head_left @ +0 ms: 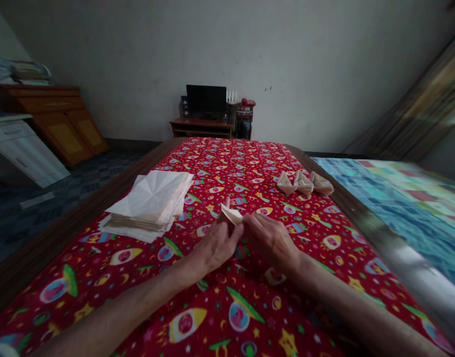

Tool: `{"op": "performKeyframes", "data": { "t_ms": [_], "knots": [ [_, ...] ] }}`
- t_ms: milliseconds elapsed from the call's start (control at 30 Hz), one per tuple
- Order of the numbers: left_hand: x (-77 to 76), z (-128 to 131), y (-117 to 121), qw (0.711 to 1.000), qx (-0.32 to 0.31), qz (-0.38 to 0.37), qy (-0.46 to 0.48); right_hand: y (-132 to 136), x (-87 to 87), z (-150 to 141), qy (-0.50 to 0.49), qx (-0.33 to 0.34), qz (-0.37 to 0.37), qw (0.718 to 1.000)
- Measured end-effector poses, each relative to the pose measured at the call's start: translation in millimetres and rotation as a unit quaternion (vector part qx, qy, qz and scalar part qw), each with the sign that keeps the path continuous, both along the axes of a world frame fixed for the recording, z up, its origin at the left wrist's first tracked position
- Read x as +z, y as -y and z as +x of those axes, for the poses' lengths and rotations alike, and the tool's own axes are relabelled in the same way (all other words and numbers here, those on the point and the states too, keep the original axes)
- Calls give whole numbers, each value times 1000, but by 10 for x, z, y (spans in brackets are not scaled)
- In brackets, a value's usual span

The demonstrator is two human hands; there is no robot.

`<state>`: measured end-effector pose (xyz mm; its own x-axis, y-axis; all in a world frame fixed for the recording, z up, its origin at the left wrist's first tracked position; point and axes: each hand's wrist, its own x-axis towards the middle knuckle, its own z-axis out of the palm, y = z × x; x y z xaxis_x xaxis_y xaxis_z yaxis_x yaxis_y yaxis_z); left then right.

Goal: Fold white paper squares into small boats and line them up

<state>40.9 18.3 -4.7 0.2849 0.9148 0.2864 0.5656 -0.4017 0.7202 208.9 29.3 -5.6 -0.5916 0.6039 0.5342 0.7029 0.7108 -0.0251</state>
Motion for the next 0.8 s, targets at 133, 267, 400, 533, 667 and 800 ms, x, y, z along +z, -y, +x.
{"op": "performKeyframes", "data": {
  "t_ms": [133,267,400,533,667,800],
  "knots": [
    [5,24,-57,998,17,53,-22,42,-30,-65,-34,5,-37,999],
    [-33,35,-97,995,19,80,-60,53,12,-105,-16,-94,-65,993],
    [-13,74,-66,994,12,85,-69,46,110,-120,40,-167,-113,979],
    [26,35,-77,992,23,80,-94,20,168,-76,47,-186,-163,968],
    [22,-100,-163,985,27,121,-120,-5,132,-4,-11,-138,-189,972],
    [-18,-220,-199,968,22,154,-195,-20,23,19,-28,-128,-176,976]
  ]
}}
